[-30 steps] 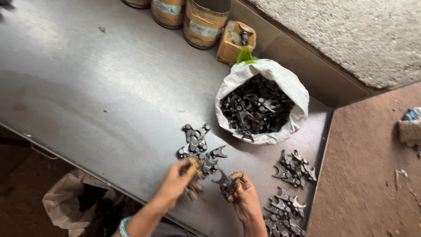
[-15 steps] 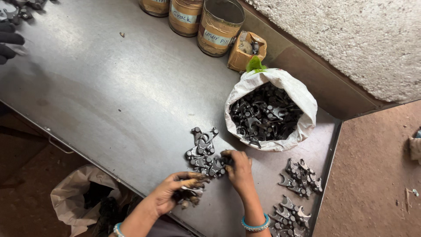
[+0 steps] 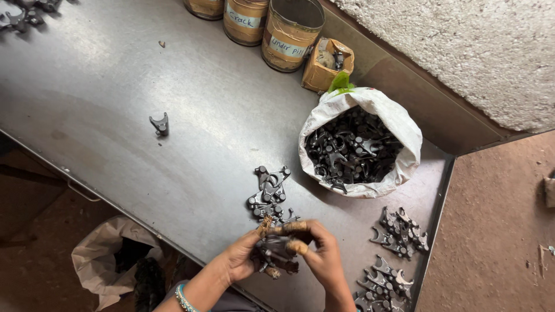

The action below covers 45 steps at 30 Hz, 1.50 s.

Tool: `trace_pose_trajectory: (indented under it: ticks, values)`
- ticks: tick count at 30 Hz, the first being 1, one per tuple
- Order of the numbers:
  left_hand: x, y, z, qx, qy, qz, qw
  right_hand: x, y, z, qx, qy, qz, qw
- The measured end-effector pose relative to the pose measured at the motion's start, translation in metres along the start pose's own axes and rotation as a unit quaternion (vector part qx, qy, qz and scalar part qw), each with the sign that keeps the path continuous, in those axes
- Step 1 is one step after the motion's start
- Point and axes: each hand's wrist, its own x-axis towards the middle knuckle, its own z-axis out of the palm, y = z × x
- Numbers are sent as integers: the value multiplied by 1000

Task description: The person picks dark metal castings from a large sack on a metal table, turns each piece over in their hands, and places it into one of several piles on the table, occasionally tossing pieces toward a pile. They continue sorting pieces one at a time throughout the episode.

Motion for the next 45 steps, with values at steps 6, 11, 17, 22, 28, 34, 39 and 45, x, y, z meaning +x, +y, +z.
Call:
trace_pose_trajectory:
  ticks: [6, 11, 17, 22, 28, 34, 39, 45]
  values:
    - [-24, 14, -11, 26, 132, 26, 991, 10, -9, 22, -307, 15, -12, 952]
    - [-54, 34, -5, 159, 194, 6, 968, 11, 16, 35, -337, 27, 2, 941]
    - [-60, 34, 11, 218, 253, -12, 943, -2, 48, 9, 22, 117, 24, 993]
    - [-38, 21, 15, 175, 174, -30, 969, -20, 57, -14, 199, 156, 127, 959]
    - [-1, -5, 4, 55, 91, -23, 994, -33, 34, -11, 233, 38, 92, 967]
    - [6, -15, -12, -22, 35, -23, 999, -6, 11, 1, -259, 95, 108, 955]
    - [-7, 1, -20, -31, 65, -2, 997, -11, 37, 19, -262, 153, 22, 953]
    - [-17, 16, -17, 1, 151, 28, 988, -25, 102, -12, 223, 191, 132, 947]
